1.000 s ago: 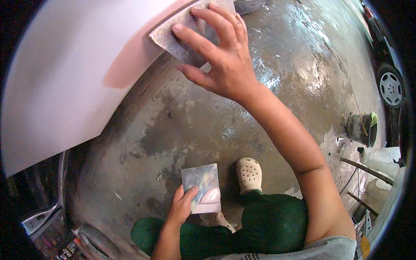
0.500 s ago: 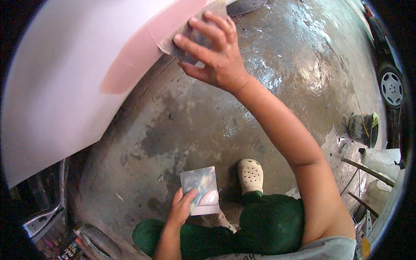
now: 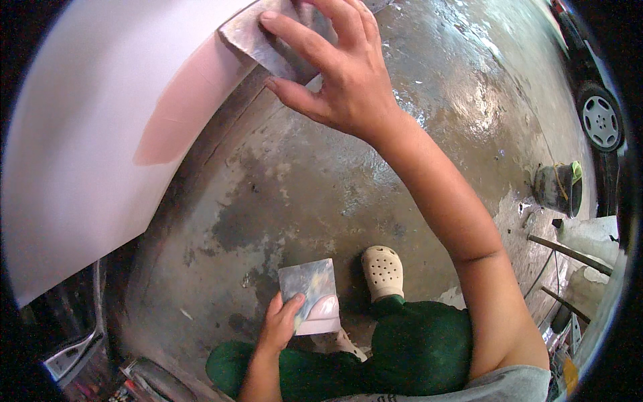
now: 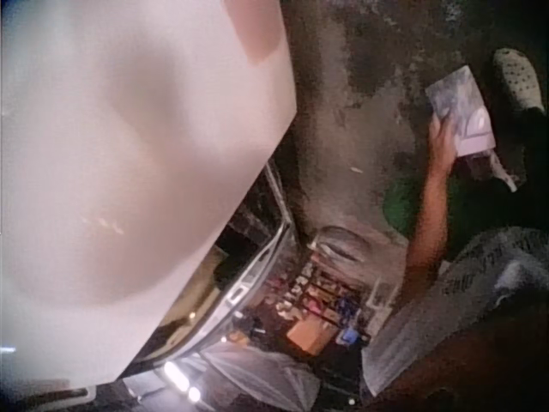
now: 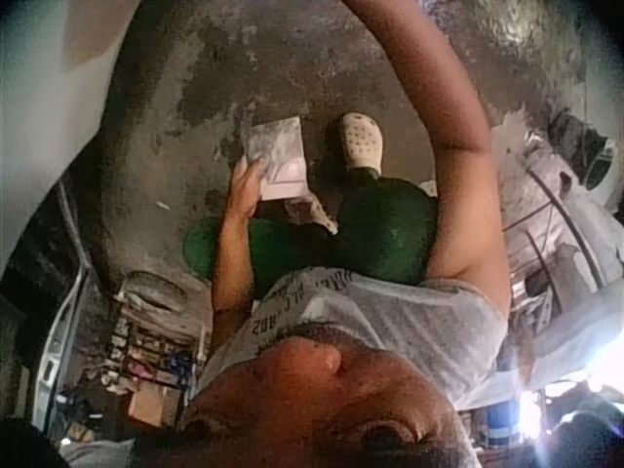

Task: The person sands the surface of a white car door using a sanding block and sandpaper. They work on various sections of the door, including the edges and areas with pink filler, while occasionally squatting to reach lower parts.

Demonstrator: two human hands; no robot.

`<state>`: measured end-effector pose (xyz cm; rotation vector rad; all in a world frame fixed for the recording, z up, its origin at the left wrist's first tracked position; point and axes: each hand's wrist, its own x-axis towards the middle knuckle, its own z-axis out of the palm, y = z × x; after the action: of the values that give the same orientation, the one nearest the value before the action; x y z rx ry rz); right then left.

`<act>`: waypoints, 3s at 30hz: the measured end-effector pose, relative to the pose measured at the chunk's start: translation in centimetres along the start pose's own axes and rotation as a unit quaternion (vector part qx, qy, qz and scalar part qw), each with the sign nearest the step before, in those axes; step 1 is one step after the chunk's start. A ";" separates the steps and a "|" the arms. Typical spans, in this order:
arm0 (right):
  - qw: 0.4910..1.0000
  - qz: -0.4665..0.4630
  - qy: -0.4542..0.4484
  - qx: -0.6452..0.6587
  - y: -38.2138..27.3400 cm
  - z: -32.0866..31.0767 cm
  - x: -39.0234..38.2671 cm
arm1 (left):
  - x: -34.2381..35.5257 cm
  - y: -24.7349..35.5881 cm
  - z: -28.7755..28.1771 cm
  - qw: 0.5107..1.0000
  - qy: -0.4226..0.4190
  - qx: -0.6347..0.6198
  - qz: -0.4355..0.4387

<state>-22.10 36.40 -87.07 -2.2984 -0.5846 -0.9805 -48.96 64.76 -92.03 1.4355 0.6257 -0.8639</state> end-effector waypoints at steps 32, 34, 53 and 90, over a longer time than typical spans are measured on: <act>0.999 -0.016 0.026 -0.027 0.7 -1.0 1.1 | 0.4 -0.5 0.1 1.000 0.018 -0.004 -0.013; 1.000 0.019 0.000 -0.015 0.4 -0.9 1.0 | 0.2 -0.7 -0.1 1.000 0.023 0.001 -0.013; 0.998 -0.031 0.059 -0.016 -1.7 1.5 -1.3 | -0.1 0.3 0.3 1.000 -0.001 0.002 -0.013; 0.999 -0.026 0.043 -0.012 -6.4 2.9 -0.9 | -1.0 -0.9 -0.9 1.000 0.004 0.010 0.004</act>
<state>-24.93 42.89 -87.32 -2.2590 -0.6031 -1.1109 -50.18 65.84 -91.78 1.4590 0.6185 -0.8605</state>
